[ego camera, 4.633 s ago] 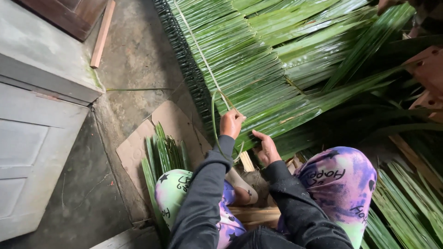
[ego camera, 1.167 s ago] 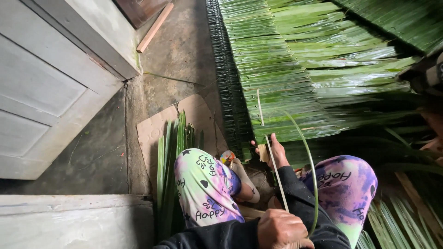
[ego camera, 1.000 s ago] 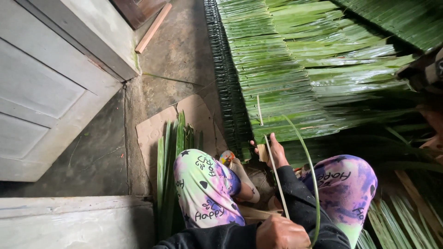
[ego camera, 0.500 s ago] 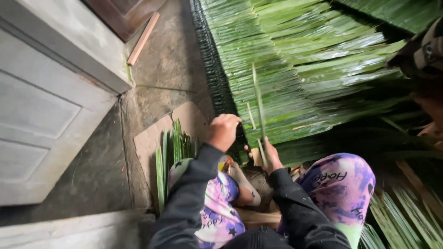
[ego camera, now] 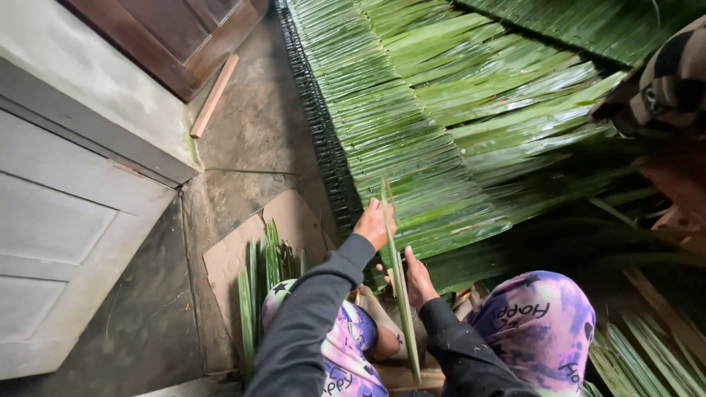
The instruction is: Weaving palm leaves by folding them over a wooden stick and securing them with a thin strip to create thatch.
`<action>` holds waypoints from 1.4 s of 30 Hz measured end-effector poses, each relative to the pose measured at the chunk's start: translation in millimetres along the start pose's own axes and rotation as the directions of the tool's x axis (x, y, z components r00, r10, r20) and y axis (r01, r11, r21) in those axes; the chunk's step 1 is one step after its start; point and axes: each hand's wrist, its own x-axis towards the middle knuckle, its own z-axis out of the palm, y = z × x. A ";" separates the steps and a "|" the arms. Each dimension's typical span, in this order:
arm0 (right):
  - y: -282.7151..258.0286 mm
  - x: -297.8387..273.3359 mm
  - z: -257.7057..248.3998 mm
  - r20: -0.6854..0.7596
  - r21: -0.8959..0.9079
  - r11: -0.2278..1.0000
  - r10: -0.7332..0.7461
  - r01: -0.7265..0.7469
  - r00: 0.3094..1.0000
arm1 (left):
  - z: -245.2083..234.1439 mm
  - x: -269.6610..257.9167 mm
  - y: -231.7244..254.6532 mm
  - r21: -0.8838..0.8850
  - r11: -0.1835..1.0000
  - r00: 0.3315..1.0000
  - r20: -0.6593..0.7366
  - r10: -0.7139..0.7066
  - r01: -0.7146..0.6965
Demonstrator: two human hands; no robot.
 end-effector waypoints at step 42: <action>-3.4 -10.7 4.8 -0.064 -0.221 0.972 0.067 -0.080 0.996 | 12.6 -38.0 35.3 -0.654 -0.512 0.207 0.706 -0.678 0.556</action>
